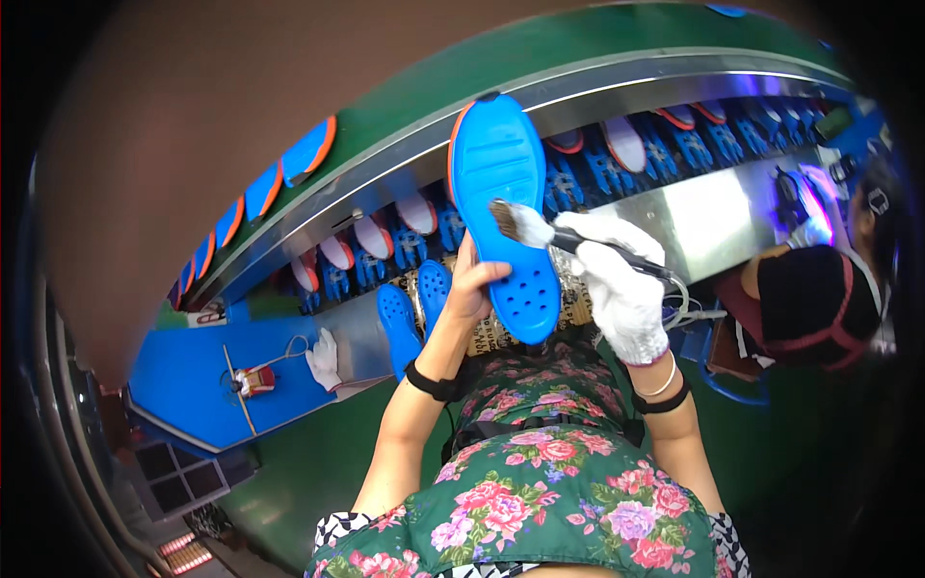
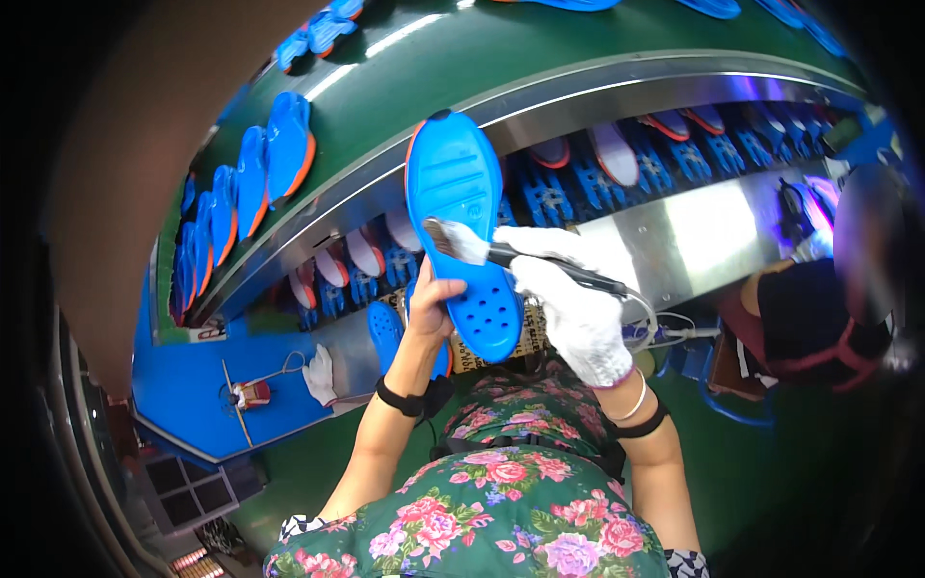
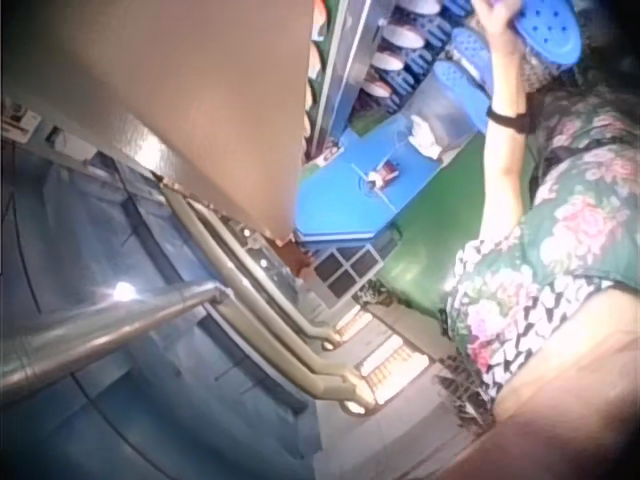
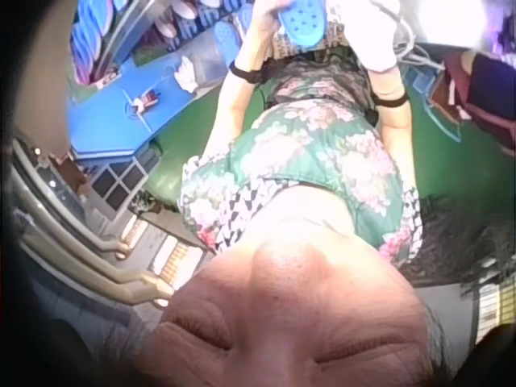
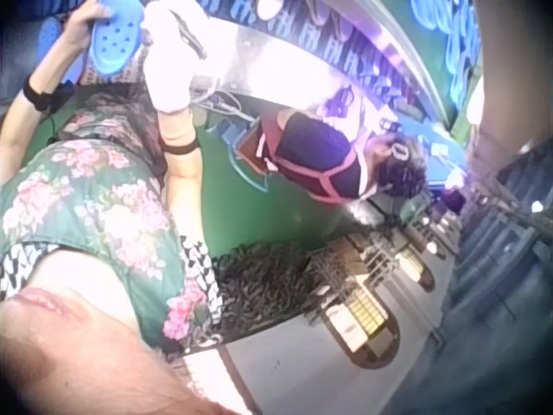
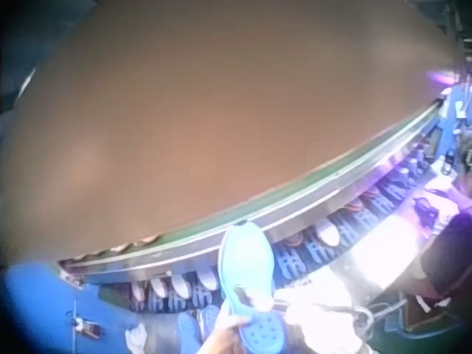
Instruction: Applying adhesive to the interior surface of blue shoe outsoles at a manufacturing conveyor belt.
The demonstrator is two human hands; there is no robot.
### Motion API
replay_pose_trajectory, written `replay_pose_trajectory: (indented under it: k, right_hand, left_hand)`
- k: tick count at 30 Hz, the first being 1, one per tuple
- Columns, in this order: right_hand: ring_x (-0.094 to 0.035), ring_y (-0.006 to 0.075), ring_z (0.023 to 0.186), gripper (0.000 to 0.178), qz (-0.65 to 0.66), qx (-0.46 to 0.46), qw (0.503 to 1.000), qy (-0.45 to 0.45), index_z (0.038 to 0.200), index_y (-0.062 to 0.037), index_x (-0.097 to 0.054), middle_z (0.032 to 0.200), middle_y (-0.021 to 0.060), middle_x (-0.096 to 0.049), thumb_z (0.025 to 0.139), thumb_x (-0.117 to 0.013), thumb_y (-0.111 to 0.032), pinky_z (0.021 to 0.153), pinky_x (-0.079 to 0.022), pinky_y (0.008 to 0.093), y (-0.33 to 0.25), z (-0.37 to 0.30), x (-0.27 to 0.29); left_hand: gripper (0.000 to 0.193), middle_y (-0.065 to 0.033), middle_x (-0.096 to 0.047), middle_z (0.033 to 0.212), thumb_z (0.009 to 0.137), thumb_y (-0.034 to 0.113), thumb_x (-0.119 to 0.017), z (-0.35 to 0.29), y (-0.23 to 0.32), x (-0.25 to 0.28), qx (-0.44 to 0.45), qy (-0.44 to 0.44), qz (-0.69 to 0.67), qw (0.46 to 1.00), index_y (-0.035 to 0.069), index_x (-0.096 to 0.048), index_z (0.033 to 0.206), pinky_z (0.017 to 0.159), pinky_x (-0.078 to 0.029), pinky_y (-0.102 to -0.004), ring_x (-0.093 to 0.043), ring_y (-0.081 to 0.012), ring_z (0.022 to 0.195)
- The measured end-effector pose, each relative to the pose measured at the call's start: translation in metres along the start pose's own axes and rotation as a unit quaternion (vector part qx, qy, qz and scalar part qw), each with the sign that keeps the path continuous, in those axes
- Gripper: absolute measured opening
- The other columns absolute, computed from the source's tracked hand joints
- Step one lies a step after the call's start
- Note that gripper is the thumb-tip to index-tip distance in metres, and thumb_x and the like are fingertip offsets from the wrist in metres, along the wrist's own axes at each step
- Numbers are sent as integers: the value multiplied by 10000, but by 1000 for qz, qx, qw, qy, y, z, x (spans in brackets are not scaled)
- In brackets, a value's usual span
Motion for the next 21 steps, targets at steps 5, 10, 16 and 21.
replay_pose_trajectory:
  k: [5, 10, 16, 21]
  right_hand:
    - [-721, 221, 934, 226, -127, 86, 988, 3, 1077, 61, -732, 1090, 174, -747, 853, -715, 34, 825, -570, 316, -24, 8, -7]
    - [-728, 256, 906, 234, -262, 221, 939, -12, 1045, 30, -751, 1031, 154, -759, 814, -771, 1, 792, -579, 366, -50, 14, -20]
    - [-705, 324, 985, 334, -467, 307, 827, -66, 1112, -52, -754, 1078, 133, -746, 778, -772, -46, 874, -557, 434, -43, -5, -43]
    - [-713, 290, 885, 298, -345, 288, 886, -114, 1046, -59, -774, 1042, 115, -760, 758, -805, 6, 760, -566, 367, -46, -16, -52]
  left_hand:
    - [975, -150, -574, 1408, 826, 454, -776, -28, -10, -37, 17, -111, -98, 989, 44, -298, 1571, 1063, -504, -453, -615, -311, 1219]
    - [1004, -120, -520, 1490, 901, 837, -387, -31, -26, -57, 82, -192, -361, 909, 108, -317, 1587, 1115, -455, -462, -550, -313, 1312]
    - [1016, -135, -469, 1539, 925, 850, -207, -38, -55, -33, 97, 38, -68, 992, 90, -279, 1596, 1154, -413, -468, -507, -297, 1366]
    - [1076, -149, -417, 1584, 881, 898, -210, -40, -61, -18, 121, 24, -48, 991, 110, -256, 1611, 1182, -381, -483, -447, -316, 1428]
Point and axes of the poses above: each hand's wrist, its own z-axis towards the middle knuckle, its own x-axis out of the back of the hand, y = z × x, the point moved 10 cm from there along z, towards the middle knuckle
